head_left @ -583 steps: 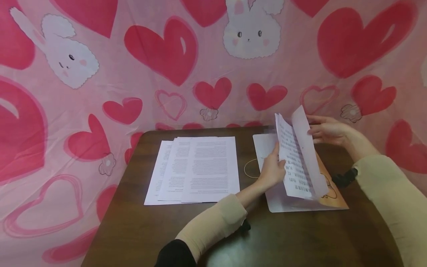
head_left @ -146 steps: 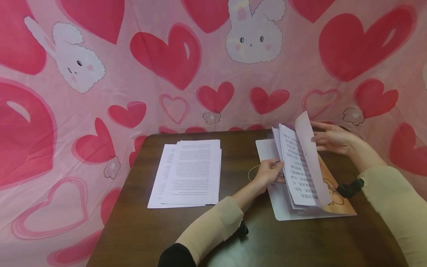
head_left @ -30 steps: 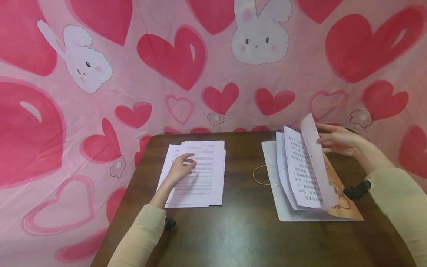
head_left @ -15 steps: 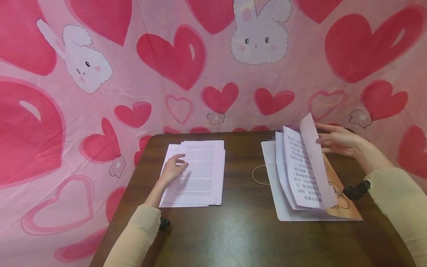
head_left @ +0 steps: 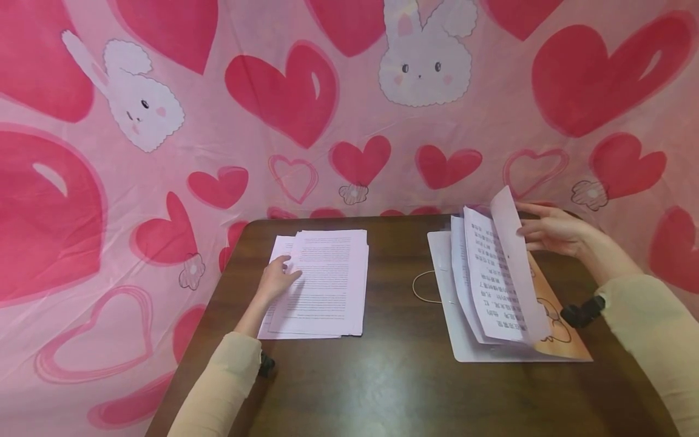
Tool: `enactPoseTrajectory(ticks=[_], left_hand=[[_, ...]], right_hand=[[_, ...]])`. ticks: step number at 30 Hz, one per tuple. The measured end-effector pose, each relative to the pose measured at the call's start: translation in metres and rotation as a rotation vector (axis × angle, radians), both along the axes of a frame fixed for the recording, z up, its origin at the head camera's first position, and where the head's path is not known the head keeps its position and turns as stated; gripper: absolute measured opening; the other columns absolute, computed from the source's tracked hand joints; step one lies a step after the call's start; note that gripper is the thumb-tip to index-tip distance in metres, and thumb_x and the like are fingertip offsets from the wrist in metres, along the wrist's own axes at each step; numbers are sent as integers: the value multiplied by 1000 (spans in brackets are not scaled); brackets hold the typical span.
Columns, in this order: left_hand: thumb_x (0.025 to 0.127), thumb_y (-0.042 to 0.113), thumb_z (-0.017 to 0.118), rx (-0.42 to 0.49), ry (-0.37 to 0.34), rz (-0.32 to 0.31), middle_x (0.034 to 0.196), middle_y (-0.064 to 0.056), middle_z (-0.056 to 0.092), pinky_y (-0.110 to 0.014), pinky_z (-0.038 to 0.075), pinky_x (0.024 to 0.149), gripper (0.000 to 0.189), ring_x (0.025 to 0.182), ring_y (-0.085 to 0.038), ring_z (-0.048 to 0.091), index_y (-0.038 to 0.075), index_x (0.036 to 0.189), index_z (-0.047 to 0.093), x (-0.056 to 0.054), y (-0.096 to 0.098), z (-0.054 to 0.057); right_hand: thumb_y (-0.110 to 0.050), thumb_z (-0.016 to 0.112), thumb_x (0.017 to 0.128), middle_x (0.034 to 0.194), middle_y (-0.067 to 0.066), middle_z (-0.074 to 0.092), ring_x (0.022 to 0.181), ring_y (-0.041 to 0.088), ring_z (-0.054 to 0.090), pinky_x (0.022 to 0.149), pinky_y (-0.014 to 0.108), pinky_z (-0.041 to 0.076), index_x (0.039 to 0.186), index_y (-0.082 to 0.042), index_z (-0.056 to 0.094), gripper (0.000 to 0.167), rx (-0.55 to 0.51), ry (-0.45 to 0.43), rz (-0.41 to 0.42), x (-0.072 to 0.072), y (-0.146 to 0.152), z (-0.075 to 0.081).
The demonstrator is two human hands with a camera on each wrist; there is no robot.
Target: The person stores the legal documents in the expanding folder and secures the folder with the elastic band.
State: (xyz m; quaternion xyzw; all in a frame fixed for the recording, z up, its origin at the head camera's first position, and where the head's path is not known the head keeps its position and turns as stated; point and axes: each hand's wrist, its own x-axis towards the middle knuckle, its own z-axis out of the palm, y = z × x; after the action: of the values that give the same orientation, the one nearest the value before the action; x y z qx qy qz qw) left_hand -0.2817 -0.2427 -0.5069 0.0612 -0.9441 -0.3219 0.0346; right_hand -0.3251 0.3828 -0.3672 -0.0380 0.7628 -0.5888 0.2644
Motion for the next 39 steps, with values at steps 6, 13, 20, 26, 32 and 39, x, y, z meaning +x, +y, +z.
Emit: enactPoseTrajectory(ticks=[6,13,20,26,32,39], left_hand=[[91,37,87,-32,-94,47,156,-42,53,-67,43,125,98,147,-59,51,-17,158,41,-14,-4,-20],[85,40,91,-42,-158,107,159,-49,39,-73,35,127,117,151,-68,36,-16,165,26,-6,9,-4],[87,26,91,-105,-211,156,160,-51,32,-70,39,126,116,152,-67,36,-16,167,18,15,33,27],[89,24,89,-139,-231,184,160,-50,35,-71,44,122,113,151,-64,41,-16,167,18,14,39,27],[88,35,91,-155,-236,146,143,-42,59,-66,52,112,103,135,-58,59,-16,158,37,-9,14,-13],[83,39,94,-150,-154,112,113,-24,74,-52,58,85,67,102,-41,71,-5,124,64,-23,-3,-40]], right_hand=[[5,46,110,107,-30,65,101,2,73,87,28,66,173,-8,-18,90,-19,-15,-10,0,-1,-2],[5,47,110,108,-30,64,102,2,73,88,28,66,173,-7,-16,90,-10,-7,-10,0,-3,-3],[6,47,110,108,-28,65,102,2,73,88,28,66,173,-10,-17,91,-19,-22,-11,-1,-5,-4],[6,47,110,108,-28,64,102,2,73,88,28,66,173,-8,-18,91,-17,-22,-12,-1,-5,-4],[6,47,110,107,-30,64,102,1,73,88,27,66,172,-7,-20,92,-20,-24,-12,0,-6,-4],[6,46,110,108,-29,66,101,2,73,88,28,66,172,-8,-19,91,-21,-29,-11,0,-6,-3]])
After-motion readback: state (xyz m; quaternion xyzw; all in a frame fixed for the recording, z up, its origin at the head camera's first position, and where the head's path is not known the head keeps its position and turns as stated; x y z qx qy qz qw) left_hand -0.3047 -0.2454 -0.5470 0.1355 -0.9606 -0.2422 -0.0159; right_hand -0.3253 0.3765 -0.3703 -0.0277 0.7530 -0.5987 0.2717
